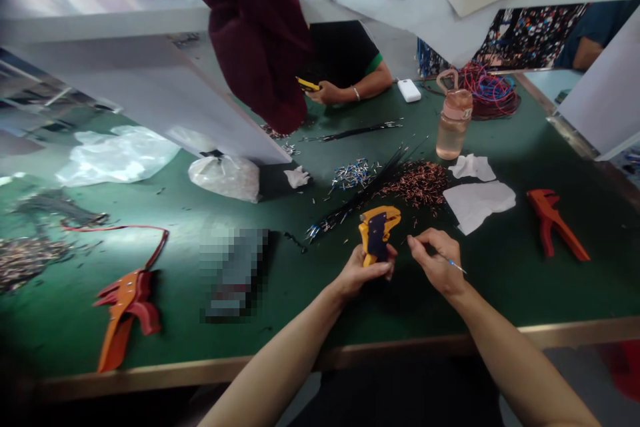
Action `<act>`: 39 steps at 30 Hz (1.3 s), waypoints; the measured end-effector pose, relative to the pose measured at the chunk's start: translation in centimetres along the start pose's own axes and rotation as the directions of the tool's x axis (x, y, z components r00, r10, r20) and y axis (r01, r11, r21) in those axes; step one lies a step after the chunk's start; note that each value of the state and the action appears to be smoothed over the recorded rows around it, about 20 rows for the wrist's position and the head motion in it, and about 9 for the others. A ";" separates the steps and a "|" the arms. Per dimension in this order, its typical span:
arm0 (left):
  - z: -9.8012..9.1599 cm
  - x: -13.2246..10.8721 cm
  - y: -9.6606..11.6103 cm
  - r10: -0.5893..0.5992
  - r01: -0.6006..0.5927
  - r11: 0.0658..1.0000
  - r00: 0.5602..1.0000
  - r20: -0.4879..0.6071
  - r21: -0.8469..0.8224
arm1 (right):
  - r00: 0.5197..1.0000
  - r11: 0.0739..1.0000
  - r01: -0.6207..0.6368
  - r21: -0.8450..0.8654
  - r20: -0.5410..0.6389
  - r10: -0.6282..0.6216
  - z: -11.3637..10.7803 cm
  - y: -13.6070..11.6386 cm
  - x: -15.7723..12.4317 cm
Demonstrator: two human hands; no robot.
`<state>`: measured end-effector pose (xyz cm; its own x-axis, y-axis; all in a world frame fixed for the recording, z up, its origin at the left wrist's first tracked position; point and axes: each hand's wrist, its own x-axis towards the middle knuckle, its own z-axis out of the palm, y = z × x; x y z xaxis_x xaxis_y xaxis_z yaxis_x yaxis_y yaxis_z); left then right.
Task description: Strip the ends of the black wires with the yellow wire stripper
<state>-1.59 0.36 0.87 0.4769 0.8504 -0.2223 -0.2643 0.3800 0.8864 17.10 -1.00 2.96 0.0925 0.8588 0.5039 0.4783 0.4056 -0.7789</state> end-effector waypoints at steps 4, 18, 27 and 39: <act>-0.1 0.0 -0.5 0.021 -0.011 0.994 0.996 0.084 -0.109 | 0.985 0.983 -0.169 0.074 0.038 0.167 -0.4 0.7 -0.1; -0.7 0.6 -0.3 0.214 -0.191 0.947 0.975 0.064 -0.260 | 0.637 0.816 -0.519 0.254 0.751 0.171 0.3 2.1 -0.3; 0.2 0.9 0.4 0.122 -0.042 0.917 0.976 0.180 -0.397 | 0.743 0.881 -0.313 0.353 0.669 -0.004 0.2 2.5 -0.8; 0.1 1.0 0.6 0.150 0.029 0.827 0.951 0.270 -0.562 | 0.857 0.953 -0.122 0.277 0.513 -0.040 1.6 1.3 -0.2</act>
<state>-1.15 1.39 1.26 0.6401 0.7676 0.0314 -0.6759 0.5433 0.4980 16.29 -0.14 1.29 -0.3880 0.8808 0.2712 0.2025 0.3686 -0.9073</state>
